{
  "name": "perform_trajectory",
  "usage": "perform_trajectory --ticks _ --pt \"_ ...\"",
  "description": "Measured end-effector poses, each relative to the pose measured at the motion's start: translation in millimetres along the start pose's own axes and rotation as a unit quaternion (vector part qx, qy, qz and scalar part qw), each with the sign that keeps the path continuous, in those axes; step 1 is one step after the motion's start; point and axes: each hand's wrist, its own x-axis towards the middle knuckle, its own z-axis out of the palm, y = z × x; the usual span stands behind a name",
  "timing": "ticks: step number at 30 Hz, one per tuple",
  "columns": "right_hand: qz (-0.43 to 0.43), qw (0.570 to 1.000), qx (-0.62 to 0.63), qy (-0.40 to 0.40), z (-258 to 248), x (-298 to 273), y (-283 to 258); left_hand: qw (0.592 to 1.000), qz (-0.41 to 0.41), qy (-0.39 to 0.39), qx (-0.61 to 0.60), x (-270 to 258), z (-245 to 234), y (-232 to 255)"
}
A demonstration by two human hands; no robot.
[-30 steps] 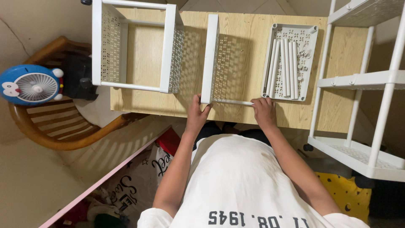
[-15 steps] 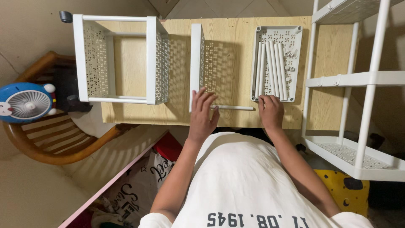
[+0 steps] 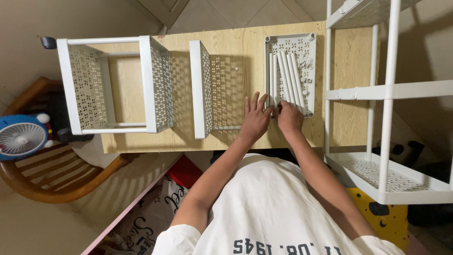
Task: The person assembles a white plastic shelving unit by attaching caster wheels to the base, inserting vertical poles into perforated panels, and connecting horizontal crossbars to form a two-tier frame. The unit is built on a wooden table in a small room.
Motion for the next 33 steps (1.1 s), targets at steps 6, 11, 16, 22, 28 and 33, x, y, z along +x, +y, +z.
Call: perform_trajectory --ticks 6,11,16,22,28,33 --pt "0.02 1.0 0.015 0.008 7.3 1.8 0.2 0.999 -0.01 -0.017 0.04 10.9 24.1 -8.3" --pt "0.075 0.997 0.029 -0.013 1.1 5.7 -5.2 0.998 -0.033 -0.052 0.012 12.3 26.0 -6.6" --pt "0.082 0.995 0.05 -0.015 -12.8 0.8 -10.8 1.0 0.005 0.007 0.025 18.5 23.3 -6.2" --pt "0.02 0.992 0.125 0.017 -25.5 -19.2 -4.1 0.993 0.04 -0.038 0.106 23.9 -6.5 -6.2" --pt "0.016 0.939 0.344 -0.013 -64.2 -52.8 17.7 0.999 0.018 0.005 0.04 22.3 -47.3 -13.3" --pt "-0.122 0.941 0.307 0.068 -117.8 -69.0 11.6 0.999 0.021 0.03 0.026 -13.2 -79.8 -16.1"
